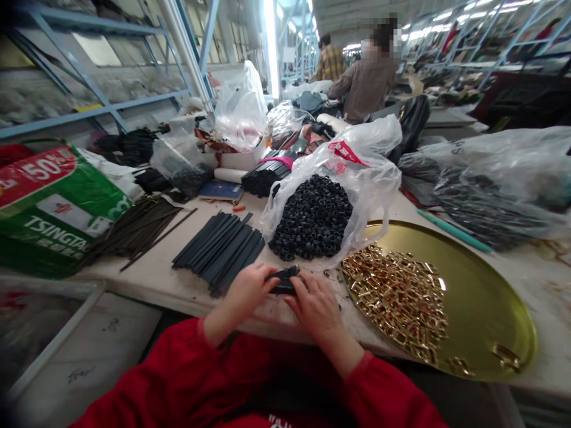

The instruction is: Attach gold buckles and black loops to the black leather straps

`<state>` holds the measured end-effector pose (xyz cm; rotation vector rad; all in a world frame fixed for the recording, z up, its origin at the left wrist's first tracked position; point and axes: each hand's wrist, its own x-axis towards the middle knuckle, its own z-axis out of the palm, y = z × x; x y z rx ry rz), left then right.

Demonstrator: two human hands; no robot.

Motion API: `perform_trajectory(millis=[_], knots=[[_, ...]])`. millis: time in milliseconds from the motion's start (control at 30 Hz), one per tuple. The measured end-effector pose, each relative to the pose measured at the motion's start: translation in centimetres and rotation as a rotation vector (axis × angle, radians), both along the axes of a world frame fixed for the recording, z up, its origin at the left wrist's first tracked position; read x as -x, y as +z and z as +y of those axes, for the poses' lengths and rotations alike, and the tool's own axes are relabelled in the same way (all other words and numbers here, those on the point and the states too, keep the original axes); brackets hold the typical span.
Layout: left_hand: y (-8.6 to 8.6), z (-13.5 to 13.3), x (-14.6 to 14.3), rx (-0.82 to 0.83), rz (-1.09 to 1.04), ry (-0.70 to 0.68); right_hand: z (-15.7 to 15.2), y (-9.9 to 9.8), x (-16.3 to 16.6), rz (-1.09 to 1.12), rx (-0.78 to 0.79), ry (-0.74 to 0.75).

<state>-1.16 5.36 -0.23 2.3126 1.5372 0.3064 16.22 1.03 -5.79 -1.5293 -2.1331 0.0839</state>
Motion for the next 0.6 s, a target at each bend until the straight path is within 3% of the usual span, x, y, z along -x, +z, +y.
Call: perform_trajectory(millis=[67,200,300,400,467,533,600], knots=[[0.1,2.1,1.7,-0.051,0.2,0.171,1.0,-0.4,0.3,-0.091,-0.031,0.004],[-0.9,4.9,3.5,-0.034,0.288,0.282,1.8,-1.0,0.6,-0.144,-0.021,0.002],[-1.2,5.1,3.7,-0.028,0.294,0.312,1.7,-1.0,0.5,-0.119,-0.026,-0.017],[0.1,4.0,4.2,-0.055,0.262,0.33,1.5,-0.8,0.5,-0.09,-0.037,-0.031],[1.6,2.7,4.7,-0.091,0.213,0.339,1.5,-0.8,0.6,-0.076,-0.043,-0.034],[3.0,1.1,5.1,-0.135,-0.022,0.318,1.3,-0.7,0.8,-0.066,-0.047,-0.035],[4.2,-0.7,4.9,-0.05,-0.345,0.129,1.2,-0.6,0.6,-0.054,-0.058,-0.015]])
